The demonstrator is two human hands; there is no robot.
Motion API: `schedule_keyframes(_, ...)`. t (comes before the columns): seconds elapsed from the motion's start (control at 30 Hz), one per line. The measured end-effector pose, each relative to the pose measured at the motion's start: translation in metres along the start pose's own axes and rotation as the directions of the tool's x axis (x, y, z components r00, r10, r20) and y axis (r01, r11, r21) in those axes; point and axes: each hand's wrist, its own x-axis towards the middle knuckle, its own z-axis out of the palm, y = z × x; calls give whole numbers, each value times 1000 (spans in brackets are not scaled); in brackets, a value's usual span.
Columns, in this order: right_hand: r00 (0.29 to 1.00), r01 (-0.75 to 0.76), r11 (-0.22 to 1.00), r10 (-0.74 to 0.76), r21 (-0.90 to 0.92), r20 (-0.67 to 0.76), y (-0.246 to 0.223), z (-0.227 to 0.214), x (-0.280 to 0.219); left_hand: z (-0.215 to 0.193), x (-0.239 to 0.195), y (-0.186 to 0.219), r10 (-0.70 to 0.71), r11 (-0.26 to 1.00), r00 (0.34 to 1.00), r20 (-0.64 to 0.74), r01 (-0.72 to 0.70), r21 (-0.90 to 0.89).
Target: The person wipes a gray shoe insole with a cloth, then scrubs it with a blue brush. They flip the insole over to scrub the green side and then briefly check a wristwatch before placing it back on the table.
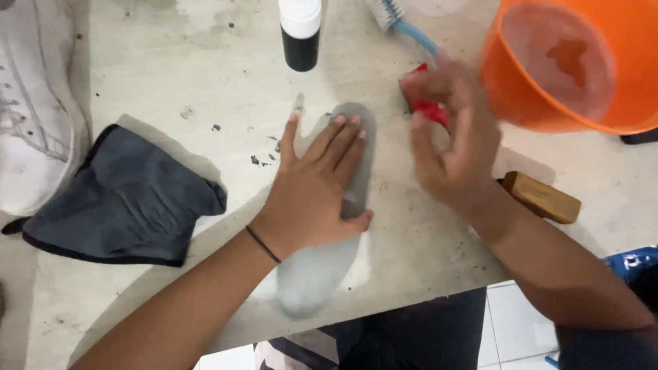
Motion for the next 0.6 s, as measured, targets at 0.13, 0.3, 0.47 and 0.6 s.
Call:
schedule_keyframes(0.13, 993, 93, 959, -72, -267, 90, 23, -16, 36, -4, -1, -17, 19, 1000, 999, 37, -19, 9)
schedule_keyframes(0.3, 935, -14, 846, 200, -532, 294, 53, 6, 83, 0, -1, -24, -14, 1000, 1000, -9, 14, 27)
schedule_keyframes(0.47, 526, -169, 471, 786, -866, 325, 80, 56, 115, 8, -6, -35, -61, 997, 995, -82, 57, -49)
schedule_keyframes(0.6, 717, -155, 508, 648, -847, 258, 148, 69, 121, 14, -4, -36, -98, 995, 995, 2, 98, -14)
